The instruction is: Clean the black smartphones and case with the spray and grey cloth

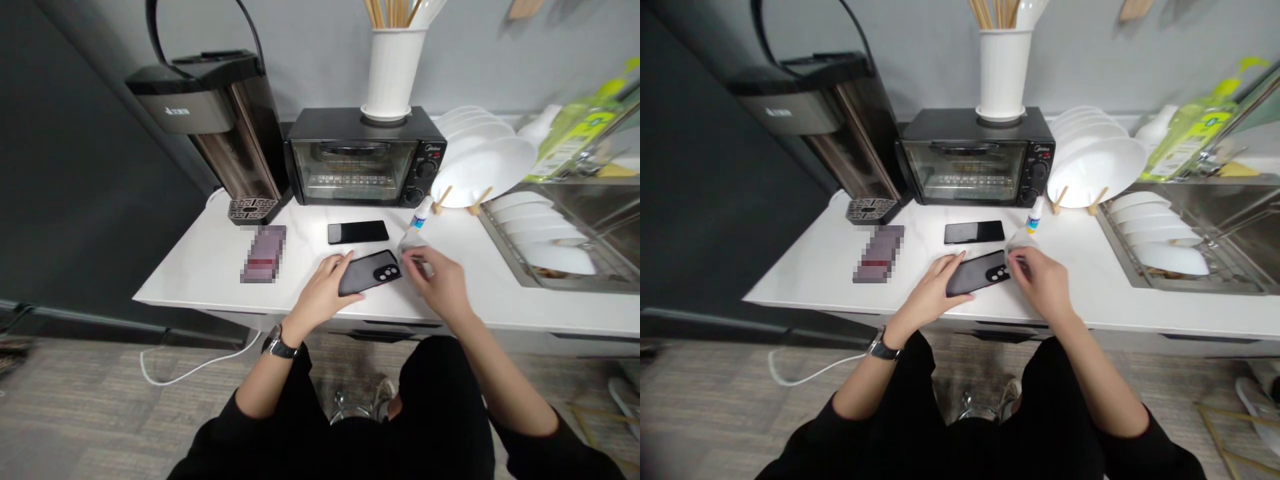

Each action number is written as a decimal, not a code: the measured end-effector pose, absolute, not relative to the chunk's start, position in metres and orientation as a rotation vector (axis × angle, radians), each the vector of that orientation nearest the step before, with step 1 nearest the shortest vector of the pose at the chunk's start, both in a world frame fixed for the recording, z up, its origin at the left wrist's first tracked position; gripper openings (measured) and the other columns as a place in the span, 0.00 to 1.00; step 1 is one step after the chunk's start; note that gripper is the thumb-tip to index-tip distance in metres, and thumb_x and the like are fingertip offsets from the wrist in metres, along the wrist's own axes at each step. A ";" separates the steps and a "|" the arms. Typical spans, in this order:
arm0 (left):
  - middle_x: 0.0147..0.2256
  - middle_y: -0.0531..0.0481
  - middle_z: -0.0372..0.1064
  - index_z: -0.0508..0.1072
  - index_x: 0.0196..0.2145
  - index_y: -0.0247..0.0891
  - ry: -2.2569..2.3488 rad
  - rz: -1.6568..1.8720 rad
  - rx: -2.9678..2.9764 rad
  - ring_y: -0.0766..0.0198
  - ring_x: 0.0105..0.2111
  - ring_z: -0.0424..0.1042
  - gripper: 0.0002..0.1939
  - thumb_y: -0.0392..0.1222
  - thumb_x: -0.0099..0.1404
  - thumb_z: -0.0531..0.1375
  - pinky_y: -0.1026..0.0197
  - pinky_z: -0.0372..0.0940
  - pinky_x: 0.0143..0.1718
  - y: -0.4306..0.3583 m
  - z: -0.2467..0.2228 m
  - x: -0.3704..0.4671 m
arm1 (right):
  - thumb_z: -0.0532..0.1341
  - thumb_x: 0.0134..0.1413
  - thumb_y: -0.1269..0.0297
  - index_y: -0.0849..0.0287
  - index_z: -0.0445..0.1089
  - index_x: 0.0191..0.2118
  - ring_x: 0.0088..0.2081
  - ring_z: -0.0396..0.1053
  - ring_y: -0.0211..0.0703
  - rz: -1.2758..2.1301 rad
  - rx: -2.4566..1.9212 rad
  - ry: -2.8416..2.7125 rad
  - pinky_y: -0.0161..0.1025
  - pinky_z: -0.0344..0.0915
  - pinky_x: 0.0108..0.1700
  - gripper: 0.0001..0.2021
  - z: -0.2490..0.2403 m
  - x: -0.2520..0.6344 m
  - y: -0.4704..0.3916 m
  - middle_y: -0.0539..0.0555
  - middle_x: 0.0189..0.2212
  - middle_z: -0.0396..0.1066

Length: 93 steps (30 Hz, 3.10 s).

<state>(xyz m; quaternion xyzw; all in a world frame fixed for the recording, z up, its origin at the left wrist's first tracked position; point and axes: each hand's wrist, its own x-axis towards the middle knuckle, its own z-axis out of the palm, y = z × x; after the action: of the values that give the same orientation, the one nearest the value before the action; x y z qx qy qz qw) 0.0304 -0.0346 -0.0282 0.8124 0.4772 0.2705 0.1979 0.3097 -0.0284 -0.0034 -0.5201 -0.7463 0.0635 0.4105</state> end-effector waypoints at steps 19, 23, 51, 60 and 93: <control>0.60 0.40 0.69 0.45 0.78 0.48 1.262 0.757 2.257 0.43 0.58 0.67 0.49 0.43 0.67 0.65 0.42 0.65 0.60 -0.033 -0.028 0.021 | 0.58 0.72 0.53 0.53 0.72 0.64 0.65 0.71 0.57 0.445 -0.963 -2.383 0.60 0.67 0.69 0.21 -0.033 0.214 -0.049 0.60 0.63 0.73; 0.62 0.41 0.68 0.44 0.78 0.48 1.310 0.732 2.256 0.42 0.59 0.66 0.52 0.47 0.65 0.69 0.41 0.64 0.60 -0.033 -0.028 0.021 | 0.62 0.70 0.53 0.52 0.71 0.66 0.64 0.72 0.57 0.376 -0.978 -2.419 0.60 0.69 0.67 0.23 -0.029 0.248 -0.054 0.58 0.63 0.73; 0.61 0.44 0.70 0.46 0.77 0.50 1.316 0.707 2.223 0.45 0.58 0.66 0.55 0.48 0.62 0.72 0.44 0.61 0.61 -0.032 -0.021 0.023 | 0.53 0.76 0.50 0.62 0.73 0.63 0.58 0.77 0.56 -0.158 -1.418 -2.263 0.60 0.63 0.69 0.24 -0.037 0.292 -0.059 0.62 0.59 0.77; 0.59 0.42 0.69 0.41 0.78 0.49 1.276 0.724 2.246 0.46 0.56 0.66 0.52 0.44 0.66 0.66 0.45 0.62 0.59 -0.031 -0.024 0.022 | 0.53 0.74 0.47 0.68 0.74 0.60 0.61 0.75 0.60 -0.075 -1.424 -2.142 0.55 0.69 0.64 0.29 -0.039 0.203 -0.055 0.69 0.58 0.76; 0.63 0.42 0.69 0.37 0.78 0.50 1.252 0.706 2.228 0.45 0.62 0.65 0.62 0.47 0.61 0.74 0.43 0.58 0.64 -0.028 -0.027 0.022 | 0.52 0.76 0.51 0.64 0.72 0.63 0.62 0.74 0.58 -0.178 -1.489 -2.187 0.62 0.60 0.69 0.25 -0.041 0.289 -0.055 0.64 0.61 0.75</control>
<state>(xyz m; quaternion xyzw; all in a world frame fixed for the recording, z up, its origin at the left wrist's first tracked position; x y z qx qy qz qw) 0.0223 -0.0283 -0.0270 0.8151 0.4582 0.2583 0.2427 0.2888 -0.0555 -0.0412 -0.5448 -0.8001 -0.0652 0.2422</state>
